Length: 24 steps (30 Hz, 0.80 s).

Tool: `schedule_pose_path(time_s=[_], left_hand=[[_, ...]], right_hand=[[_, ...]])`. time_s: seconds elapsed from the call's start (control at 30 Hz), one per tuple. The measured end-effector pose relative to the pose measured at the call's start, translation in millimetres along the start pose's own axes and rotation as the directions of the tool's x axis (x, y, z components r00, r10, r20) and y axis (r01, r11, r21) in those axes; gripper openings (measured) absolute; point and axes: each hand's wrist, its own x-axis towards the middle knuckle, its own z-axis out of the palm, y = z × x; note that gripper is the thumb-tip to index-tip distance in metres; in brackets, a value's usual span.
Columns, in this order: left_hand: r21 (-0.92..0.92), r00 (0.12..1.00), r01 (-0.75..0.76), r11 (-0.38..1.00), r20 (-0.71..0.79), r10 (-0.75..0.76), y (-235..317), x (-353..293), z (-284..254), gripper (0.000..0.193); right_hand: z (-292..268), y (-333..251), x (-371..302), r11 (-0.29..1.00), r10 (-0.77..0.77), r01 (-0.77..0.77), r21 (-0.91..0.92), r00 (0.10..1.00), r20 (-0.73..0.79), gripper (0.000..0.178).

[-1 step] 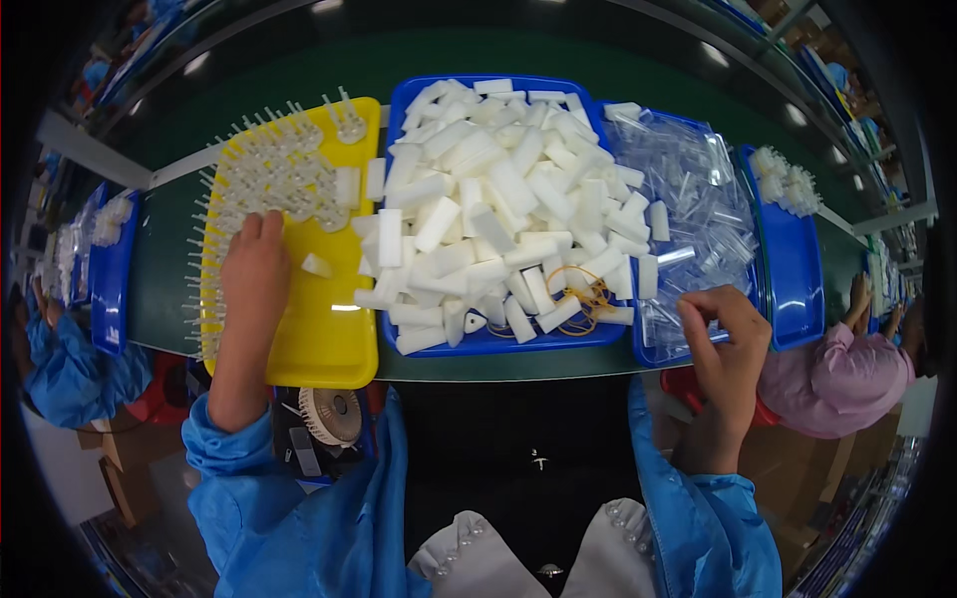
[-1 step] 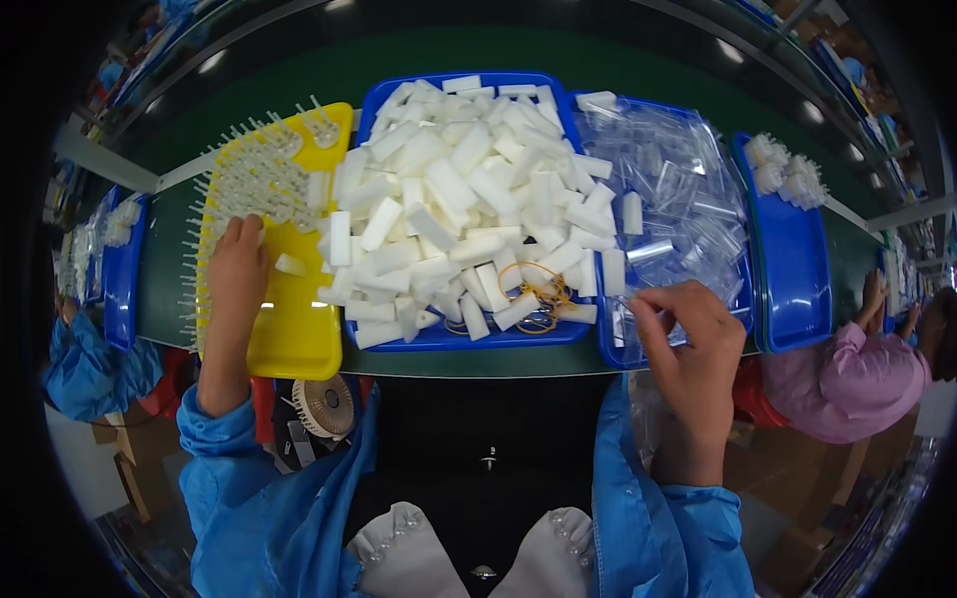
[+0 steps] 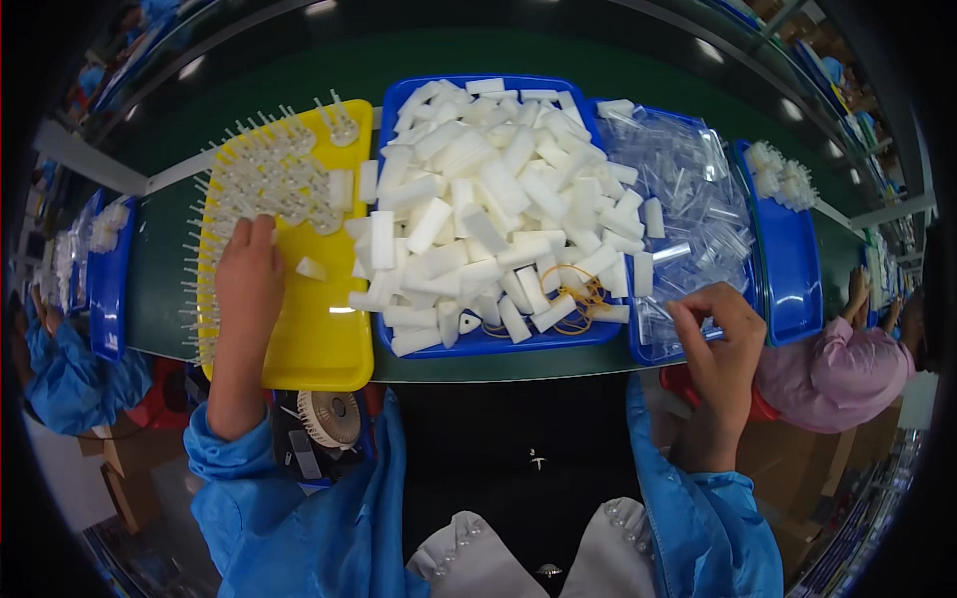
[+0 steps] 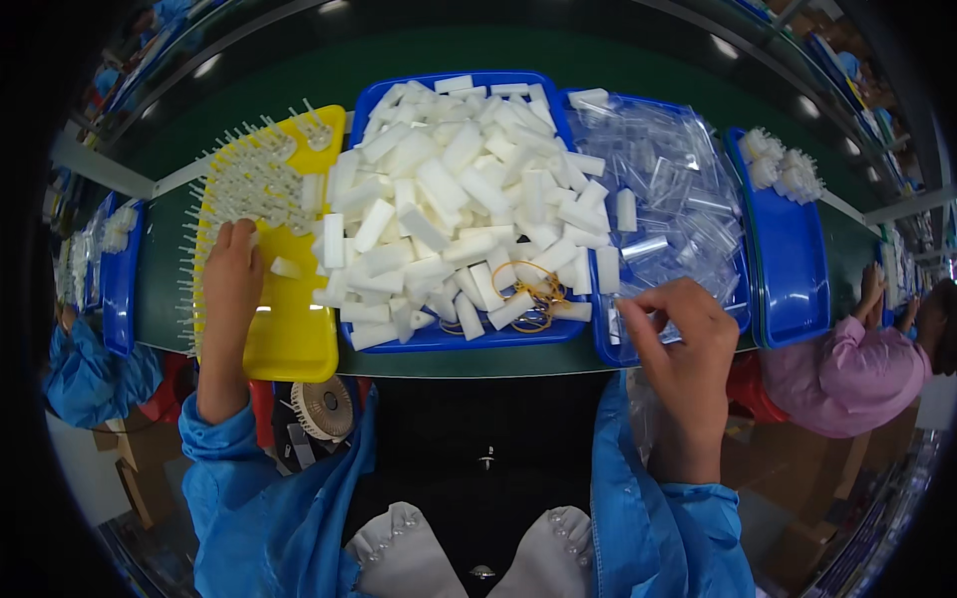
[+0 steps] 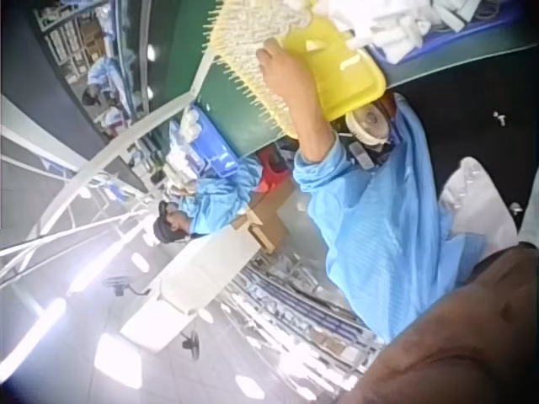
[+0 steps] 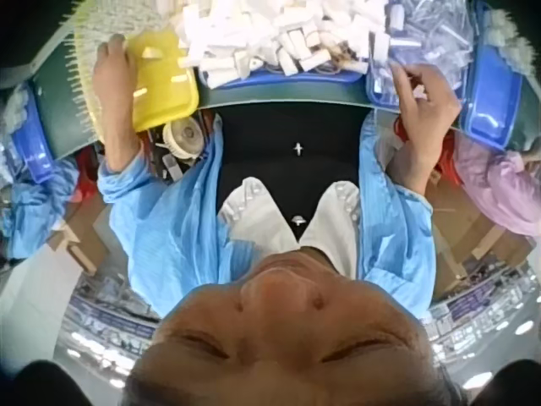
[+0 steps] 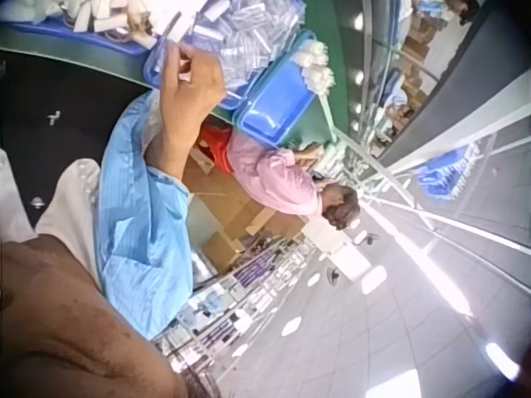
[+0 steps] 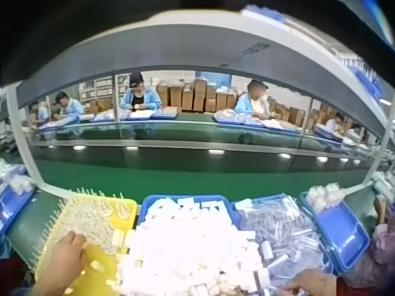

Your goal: The person assembles components by fitting white foam blocks onto pronged plastic bases, sliding clear plastic sleeves over each foam block, and securing the clustered units together with a rubber band.

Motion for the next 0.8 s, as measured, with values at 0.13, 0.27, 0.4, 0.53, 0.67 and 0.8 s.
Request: schedule_pose_path(time_s=[0.13,0.27,0.4,0.53,0.67,0.8], left_hand=[[-0.224,0.982,-0.026,0.974,-0.187,-0.017,-3,-15,-12,0.025],[-0.863,0.879,0.009,0.506,-0.234,-0.415,25,-33,-33,0.023],[-0.919,0.812,-0.308,0.246,-0.388,-0.436,67,-71,-48,0.028],[-0.967,0.947,-0.246,-0.061,-0.226,-0.229,115,-94,-50,0.025],[-0.98,0.994,-0.046,-0.196,-0.064,0.083,123,-103,-43,0.022],[-0.983,0.951,0.009,-0.184,-0.048,0.304,123,-104,-29,0.02]], right_hand=[[21,-12,-5,0.998,-0.011,0.006,0.066,0.998,0.067,0.013],[49,-32,-9,0.99,-0.05,0.02,0.143,0.977,0.208,0.017],[75,-47,-9,0.976,-0.204,0.217,-0.022,0.946,0.253,0.03],[97,-42,-15,0.961,-0.224,0.259,-0.1,0.935,0.274,0.034],[104,-41,-20,0.969,-0.193,0.22,-0.109,0.956,0.221,0.03],[101,-44,-17,0.978,-0.175,0.193,-0.083,0.967,0.184,0.024]])
